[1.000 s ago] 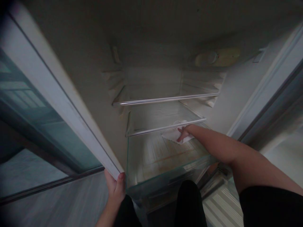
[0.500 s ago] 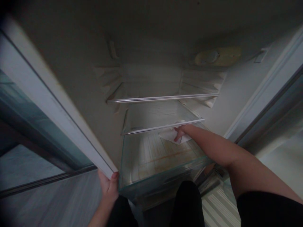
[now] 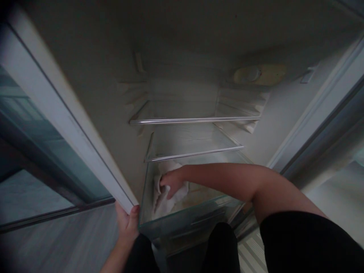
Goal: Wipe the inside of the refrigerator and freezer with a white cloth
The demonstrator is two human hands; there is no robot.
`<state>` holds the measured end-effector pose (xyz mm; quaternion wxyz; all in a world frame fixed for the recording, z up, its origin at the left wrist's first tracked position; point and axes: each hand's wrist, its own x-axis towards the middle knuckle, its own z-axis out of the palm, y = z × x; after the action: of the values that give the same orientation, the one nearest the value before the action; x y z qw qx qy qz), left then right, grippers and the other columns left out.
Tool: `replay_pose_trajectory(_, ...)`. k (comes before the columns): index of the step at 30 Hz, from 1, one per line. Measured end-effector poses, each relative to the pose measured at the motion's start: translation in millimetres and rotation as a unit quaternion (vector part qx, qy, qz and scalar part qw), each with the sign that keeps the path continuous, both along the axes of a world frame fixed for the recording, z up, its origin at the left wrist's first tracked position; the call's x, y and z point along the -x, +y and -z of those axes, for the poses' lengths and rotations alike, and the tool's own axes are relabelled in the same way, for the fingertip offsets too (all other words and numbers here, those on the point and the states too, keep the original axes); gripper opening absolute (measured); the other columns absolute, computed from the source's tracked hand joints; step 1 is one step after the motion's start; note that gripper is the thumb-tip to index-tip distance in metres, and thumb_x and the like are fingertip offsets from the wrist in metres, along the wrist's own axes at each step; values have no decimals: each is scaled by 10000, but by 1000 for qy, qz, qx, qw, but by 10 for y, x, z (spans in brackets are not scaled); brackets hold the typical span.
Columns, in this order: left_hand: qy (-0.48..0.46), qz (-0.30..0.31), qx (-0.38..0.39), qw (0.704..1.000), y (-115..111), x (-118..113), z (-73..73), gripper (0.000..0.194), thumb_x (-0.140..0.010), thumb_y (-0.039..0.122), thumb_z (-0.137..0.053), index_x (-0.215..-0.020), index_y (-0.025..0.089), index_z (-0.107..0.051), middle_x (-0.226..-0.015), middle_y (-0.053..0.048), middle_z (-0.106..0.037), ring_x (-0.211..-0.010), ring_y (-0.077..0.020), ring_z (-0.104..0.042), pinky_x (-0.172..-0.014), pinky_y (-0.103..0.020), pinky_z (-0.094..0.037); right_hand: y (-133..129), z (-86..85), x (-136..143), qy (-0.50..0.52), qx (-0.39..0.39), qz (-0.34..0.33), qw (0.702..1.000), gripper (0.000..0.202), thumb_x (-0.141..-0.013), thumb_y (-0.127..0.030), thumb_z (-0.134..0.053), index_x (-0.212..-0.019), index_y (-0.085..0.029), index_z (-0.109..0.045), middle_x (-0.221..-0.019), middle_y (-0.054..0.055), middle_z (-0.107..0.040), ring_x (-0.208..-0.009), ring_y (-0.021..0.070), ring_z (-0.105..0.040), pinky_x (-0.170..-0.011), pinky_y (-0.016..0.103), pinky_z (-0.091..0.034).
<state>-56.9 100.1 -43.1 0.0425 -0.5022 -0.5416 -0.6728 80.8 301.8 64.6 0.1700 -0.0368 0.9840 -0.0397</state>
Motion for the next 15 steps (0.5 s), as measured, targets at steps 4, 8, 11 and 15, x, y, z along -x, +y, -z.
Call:
replay_pose_trajectory(4,14,0,8,1000,-4,-15,-56,511,-952,540,-538,-1310,176,-557,-1195,-119,-640,-1123,-278,-620,-959,-412,-484,260,-35,0,27,-42,149,988,565,-896,-384,-730,-1365,-103,-589,-1452,176,-577,-1333,270,-554,-1113,337,-434)
replay_pose_trajectory(8,33,3,-9,999,7,-10,-58,517,-963,528,-535,-1338,172,-544,-1225,-124,-637,-1141,-280,-622,-960,-402,-486,591,-59,-487,7,-89,305,948,539,-919,-356,-697,-1382,-103,-587,-1396,192,-617,-1245,296,-615,-1059,373,-476)
replay_pose_trajectory(11,27,3,-14,1000,19,-3,-27,519,-955,522,-548,-1335,168,-548,-1179,-117,-639,-1078,-271,-633,-919,-393,-504,717,-95,-981,-32,-111,382,917,450,-926,-310,-695,-1312,-87,-636,-1282,194,-677,-1166,291,-657,-1034,393,-501)
replay_pose_trajectory(15,9,3,-6,1000,23,-10,-17,545,-935,549,-560,-1319,162,-555,-1156,-117,-624,-1102,-285,-621,-950,-416,-504,784,-211,-1551,-75,-133,492,857,349,-966,-358,-671,-1235,-137,-650,-1227,111,-678,-1101,230,-665,-990,454,-546)
